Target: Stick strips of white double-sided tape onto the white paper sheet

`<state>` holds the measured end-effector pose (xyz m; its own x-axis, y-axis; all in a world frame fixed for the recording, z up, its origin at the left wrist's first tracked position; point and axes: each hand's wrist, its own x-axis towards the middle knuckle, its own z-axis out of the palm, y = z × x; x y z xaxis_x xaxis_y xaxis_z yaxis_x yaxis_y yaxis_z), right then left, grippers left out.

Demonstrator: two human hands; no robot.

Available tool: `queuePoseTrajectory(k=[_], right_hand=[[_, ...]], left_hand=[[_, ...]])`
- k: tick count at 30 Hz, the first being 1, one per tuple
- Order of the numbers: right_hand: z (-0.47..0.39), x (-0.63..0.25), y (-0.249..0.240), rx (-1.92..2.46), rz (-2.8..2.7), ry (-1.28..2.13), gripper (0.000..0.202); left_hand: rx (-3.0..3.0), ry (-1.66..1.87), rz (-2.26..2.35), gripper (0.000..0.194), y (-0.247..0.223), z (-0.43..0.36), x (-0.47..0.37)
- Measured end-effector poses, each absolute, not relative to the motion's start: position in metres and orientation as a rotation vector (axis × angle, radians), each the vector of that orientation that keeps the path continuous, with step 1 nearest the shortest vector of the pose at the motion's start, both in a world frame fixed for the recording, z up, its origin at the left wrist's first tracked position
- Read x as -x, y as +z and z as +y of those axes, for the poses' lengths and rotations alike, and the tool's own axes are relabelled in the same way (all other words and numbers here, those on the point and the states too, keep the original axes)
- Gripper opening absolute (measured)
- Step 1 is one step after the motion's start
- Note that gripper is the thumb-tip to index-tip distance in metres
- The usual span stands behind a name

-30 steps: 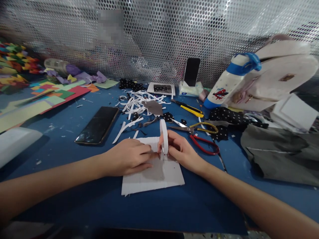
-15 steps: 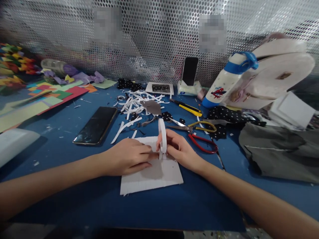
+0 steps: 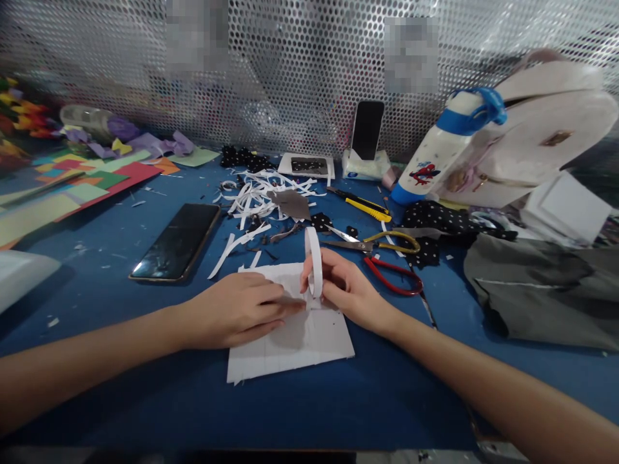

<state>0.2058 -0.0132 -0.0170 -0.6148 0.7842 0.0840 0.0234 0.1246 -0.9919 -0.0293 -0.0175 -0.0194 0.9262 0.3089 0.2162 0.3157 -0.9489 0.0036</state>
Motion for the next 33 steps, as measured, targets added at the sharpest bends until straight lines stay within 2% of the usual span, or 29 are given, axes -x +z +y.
queuePoseTrajectory(k=[4,12,22,27,33], right_hand=[[-0.013,-0.206,-0.016,0.799,-1.815,1.501,0.008],[-0.010,-0.213,-0.008,0.800,-2.128,1.333,0.019],[-0.008,-0.213,-0.018,0.861,-2.018,1.374,0.026],[-0.010,-0.211,-0.019,0.875,-1.991,1.318,0.016],[-0.009,-0.207,-0.019,0.961,-2.001,1.228,0.018]], left_hand=[[3.031,-0.376,-0.469,0.032,-0.020,-0.018,0.030],[2.997,-0.389,-0.426,0.027,-0.018,-0.021,0.029],[2.997,-0.467,-0.446,0.040,-0.018,-0.020,0.031],[3.022,-0.448,-0.408,0.034,-0.018,-0.018,0.031],[3.067,-0.476,-0.383,0.036,-0.019,-0.016,0.030]])
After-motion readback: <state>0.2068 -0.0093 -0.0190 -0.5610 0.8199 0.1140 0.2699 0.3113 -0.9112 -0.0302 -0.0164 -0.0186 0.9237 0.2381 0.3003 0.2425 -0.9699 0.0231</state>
